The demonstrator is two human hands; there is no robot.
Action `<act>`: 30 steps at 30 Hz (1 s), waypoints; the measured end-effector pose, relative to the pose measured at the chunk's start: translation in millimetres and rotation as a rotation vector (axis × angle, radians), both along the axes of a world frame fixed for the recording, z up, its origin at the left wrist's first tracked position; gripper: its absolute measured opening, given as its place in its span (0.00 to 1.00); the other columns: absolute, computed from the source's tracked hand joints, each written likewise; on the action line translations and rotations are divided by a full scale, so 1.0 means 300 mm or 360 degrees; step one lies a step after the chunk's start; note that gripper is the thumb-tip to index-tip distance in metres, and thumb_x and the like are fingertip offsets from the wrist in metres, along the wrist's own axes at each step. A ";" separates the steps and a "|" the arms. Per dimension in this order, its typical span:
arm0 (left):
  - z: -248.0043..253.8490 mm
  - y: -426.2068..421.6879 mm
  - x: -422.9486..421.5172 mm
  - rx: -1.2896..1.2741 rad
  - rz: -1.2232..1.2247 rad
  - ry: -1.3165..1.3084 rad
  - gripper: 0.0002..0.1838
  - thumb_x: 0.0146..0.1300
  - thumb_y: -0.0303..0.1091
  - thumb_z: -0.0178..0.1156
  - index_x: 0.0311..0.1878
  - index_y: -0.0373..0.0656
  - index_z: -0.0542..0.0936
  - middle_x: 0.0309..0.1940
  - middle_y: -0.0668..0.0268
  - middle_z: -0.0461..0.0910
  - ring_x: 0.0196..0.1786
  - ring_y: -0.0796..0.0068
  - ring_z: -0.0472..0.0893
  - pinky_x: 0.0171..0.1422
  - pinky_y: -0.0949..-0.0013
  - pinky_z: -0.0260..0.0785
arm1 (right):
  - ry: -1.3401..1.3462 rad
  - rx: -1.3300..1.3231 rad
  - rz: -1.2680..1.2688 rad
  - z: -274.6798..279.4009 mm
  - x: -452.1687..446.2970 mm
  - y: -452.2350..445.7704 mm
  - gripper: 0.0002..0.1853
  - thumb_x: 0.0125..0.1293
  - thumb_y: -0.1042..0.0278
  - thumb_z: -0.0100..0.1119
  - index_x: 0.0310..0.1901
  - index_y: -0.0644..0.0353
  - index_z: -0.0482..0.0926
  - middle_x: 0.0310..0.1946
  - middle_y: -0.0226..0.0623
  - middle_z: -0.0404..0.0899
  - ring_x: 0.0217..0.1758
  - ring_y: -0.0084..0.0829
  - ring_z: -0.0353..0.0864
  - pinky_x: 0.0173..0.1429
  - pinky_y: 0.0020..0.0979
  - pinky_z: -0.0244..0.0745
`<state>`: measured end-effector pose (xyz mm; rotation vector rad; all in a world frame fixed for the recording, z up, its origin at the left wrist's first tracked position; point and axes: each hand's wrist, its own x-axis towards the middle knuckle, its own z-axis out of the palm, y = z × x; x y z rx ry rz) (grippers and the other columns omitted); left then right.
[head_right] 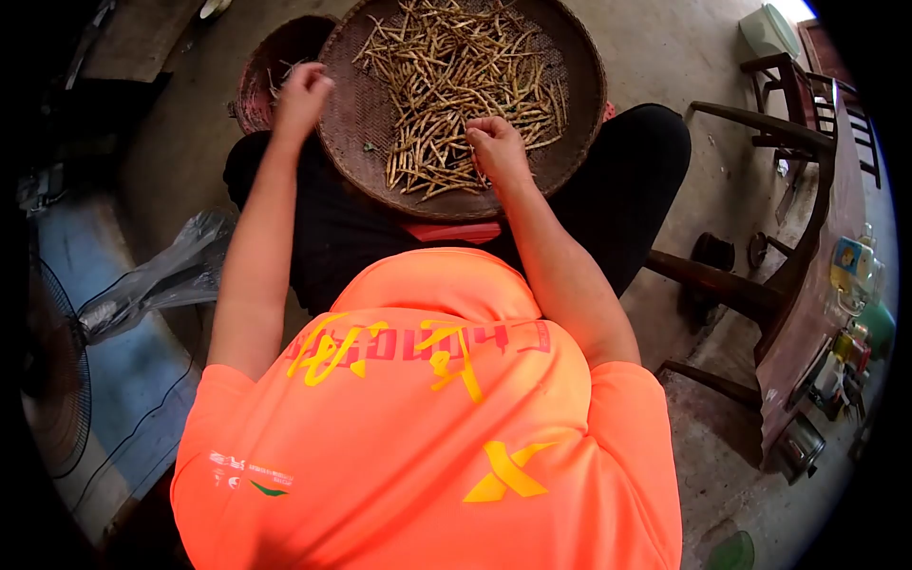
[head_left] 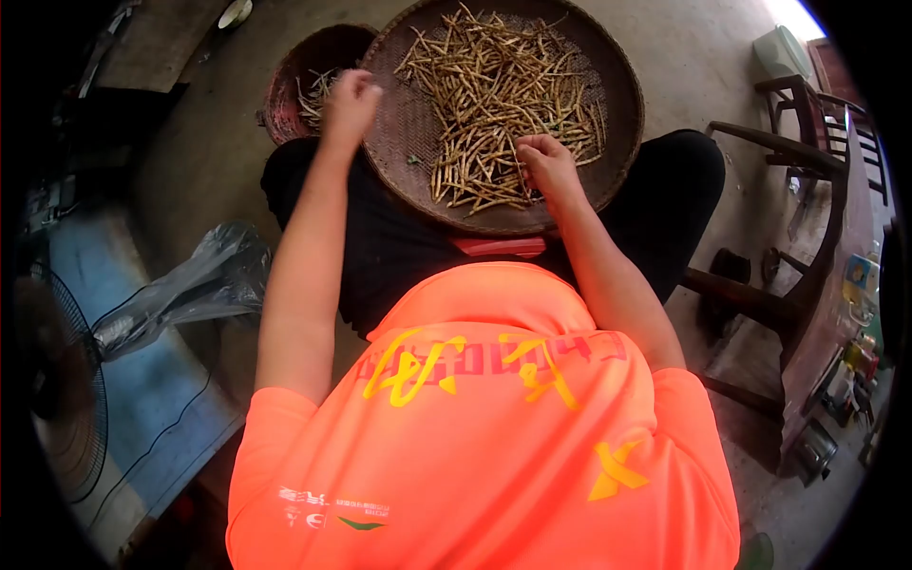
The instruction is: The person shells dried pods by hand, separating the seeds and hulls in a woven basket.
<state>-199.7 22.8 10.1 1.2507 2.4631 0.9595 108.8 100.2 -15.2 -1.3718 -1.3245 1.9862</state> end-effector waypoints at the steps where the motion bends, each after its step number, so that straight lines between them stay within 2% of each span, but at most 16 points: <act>1: -0.020 -0.004 0.067 -0.0137 -0.0193 -0.0179 0.17 0.55 0.38 0.61 0.49 0.47 0.78 0.47 0.52 0.79 0.51 0.55 0.78 0.53 0.58 0.71 | -0.0005 0.0001 0.0003 -0.002 0.003 0.001 0.10 0.66 0.70 0.54 0.46 0.64 0.76 0.28 0.30 0.75 0.21 0.18 0.71 0.23 0.24 0.65; 3: -0.067 -0.024 0.205 -0.0328 -0.0478 -0.0023 0.14 0.56 0.35 0.61 0.46 0.44 0.80 0.42 0.56 0.80 0.44 0.60 0.81 0.50 0.62 0.72 | -0.0041 0.0044 -0.0032 -0.001 0.001 0.003 0.10 0.66 0.70 0.54 0.45 0.63 0.77 0.28 0.30 0.77 0.23 0.19 0.72 0.26 0.25 0.68; 5: -0.092 -0.052 0.315 -0.0513 -0.0625 0.0121 0.13 0.56 0.34 0.60 0.46 0.46 0.79 0.41 0.55 0.78 0.45 0.55 0.79 0.51 0.59 0.71 | -0.0097 0.0069 -0.0047 -0.005 0.000 0.010 0.10 0.65 0.70 0.55 0.45 0.62 0.78 0.28 0.30 0.77 0.25 0.20 0.73 0.28 0.26 0.69; 7: -0.082 -0.068 0.396 -0.0601 -0.0642 0.0133 0.14 0.56 0.34 0.61 0.46 0.47 0.78 0.41 0.55 0.76 0.47 0.52 0.76 0.53 0.56 0.70 | -0.0152 0.0091 -0.0080 -0.022 0.008 0.019 0.10 0.65 0.69 0.56 0.45 0.60 0.79 0.27 0.30 0.78 0.27 0.21 0.74 0.30 0.27 0.70; 10: -0.076 -0.084 0.462 -0.0679 -0.0682 0.0171 0.13 0.55 0.34 0.63 0.45 0.46 0.77 0.41 0.55 0.75 0.49 0.51 0.75 0.52 0.55 0.69 | -0.0410 0.0624 0.0168 -0.073 0.006 0.028 0.11 0.62 0.66 0.57 0.45 0.55 0.81 0.30 0.34 0.80 0.31 0.28 0.78 0.38 0.34 0.73; 13: -0.078 -0.084 0.468 -0.0789 -0.0669 0.0256 0.10 0.56 0.34 0.61 0.42 0.46 0.76 0.41 0.57 0.76 0.49 0.54 0.76 0.52 0.55 0.70 | -0.0629 0.0780 0.0259 -0.037 0.003 0.018 0.11 0.63 0.63 0.56 0.45 0.55 0.81 0.31 0.36 0.81 0.32 0.33 0.79 0.39 0.36 0.73; 14: -0.086 -0.082 0.456 -0.0792 -0.0635 0.0218 0.10 0.56 0.33 0.60 0.41 0.46 0.75 0.41 0.57 0.76 0.48 0.54 0.76 0.51 0.55 0.70 | -0.0664 0.0755 0.0224 -0.043 0.002 0.020 0.11 0.60 0.63 0.59 0.43 0.53 0.82 0.31 0.36 0.81 0.33 0.30 0.80 0.41 0.32 0.74; 16: -0.119 -0.078 0.427 -0.0796 -0.0600 0.0182 0.10 0.56 0.32 0.60 0.41 0.46 0.75 0.40 0.58 0.76 0.48 0.54 0.77 0.50 0.54 0.70 | -0.0727 0.0754 0.0246 -0.040 0.004 0.028 0.12 0.59 0.62 0.59 0.43 0.54 0.82 0.31 0.37 0.82 0.35 0.31 0.81 0.41 0.33 0.74; 18: -0.146 -0.069 0.401 -0.0489 -0.0380 -0.0129 0.10 0.55 0.30 0.58 0.41 0.45 0.76 0.38 0.58 0.78 0.43 0.56 0.79 0.47 0.57 0.71 | -0.0787 0.0755 0.0268 -0.037 0.006 0.029 0.12 0.59 0.61 0.58 0.43 0.54 0.82 0.32 0.38 0.82 0.36 0.33 0.82 0.41 0.34 0.74; 19: -0.149 -0.063 0.396 -0.0489 -0.0383 -0.0123 0.10 0.55 0.30 0.58 0.41 0.45 0.76 0.38 0.58 0.78 0.43 0.56 0.79 0.47 0.57 0.71 | -0.0858 0.0805 0.0340 -0.036 0.007 0.027 0.12 0.59 0.60 0.58 0.42 0.54 0.82 0.32 0.38 0.82 0.37 0.35 0.82 0.42 0.35 0.74; 21: -0.150 -0.051 0.393 -0.0161 -0.0225 -0.0402 0.09 0.56 0.29 0.59 0.42 0.41 0.77 0.31 0.64 0.78 0.34 0.71 0.78 0.41 0.67 0.71 | -0.0929 0.0855 0.0400 -0.032 0.014 0.020 0.12 0.59 0.59 0.57 0.41 0.54 0.82 0.33 0.39 0.82 0.39 0.37 0.82 0.43 0.37 0.75; 22: -0.148 -0.049 0.394 -0.0110 -0.0187 -0.0511 0.10 0.57 0.29 0.60 0.43 0.41 0.77 0.30 0.69 0.77 0.35 0.79 0.76 0.40 0.71 0.70 | -0.1056 0.0964 0.0506 -0.030 0.014 0.011 0.12 0.60 0.58 0.57 0.41 0.52 0.82 0.33 0.38 0.83 0.39 0.38 0.82 0.43 0.38 0.75; 25: -0.123 -0.047 0.413 0.0174 -0.0042 -0.0651 0.11 0.58 0.29 0.59 0.44 0.41 0.77 0.32 0.70 0.77 0.35 0.79 0.76 0.41 0.72 0.71 | -0.1260 0.1170 0.0678 -0.026 0.007 -0.018 0.12 0.61 0.56 0.57 0.40 0.53 0.80 0.33 0.39 0.83 0.40 0.39 0.83 0.42 0.39 0.77; 26: -0.122 -0.041 0.404 0.0160 0.0023 -0.0765 0.14 0.58 0.28 0.60 0.48 0.41 0.76 0.39 0.67 0.78 0.38 0.77 0.77 0.45 0.72 0.72 | -0.1391 0.1226 0.0770 -0.026 0.002 -0.023 0.14 0.59 0.54 0.57 0.39 0.55 0.79 0.33 0.41 0.83 0.41 0.40 0.82 0.44 0.40 0.76; 27: -0.118 -0.037 0.407 0.0162 0.0022 -0.0763 0.14 0.58 0.28 0.60 0.48 0.41 0.76 0.39 0.67 0.78 0.38 0.77 0.77 0.45 0.72 0.72 | -0.1522 0.1281 0.0863 -0.025 0.000 -0.027 0.16 0.58 0.53 0.57 0.39 0.56 0.78 0.33 0.42 0.83 0.42 0.42 0.82 0.46 0.42 0.76; 30: -0.115 -0.026 0.410 0.0452 0.0106 -0.0493 0.19 0.58 0.28 0.62 0.54 0.39 0.74 0.51 0.61 0.74 0.48 0.74 0.77 0.51 0.70 0.72 | -0.1509 0.1322 0.0919 -0.031 -0.001 -0.022 0.17 0.57 0.53 0.58 0.39 0.59 0.77 0.33 0.44 0.83 0.42 0.44 0.82 0.46 0.43 0.76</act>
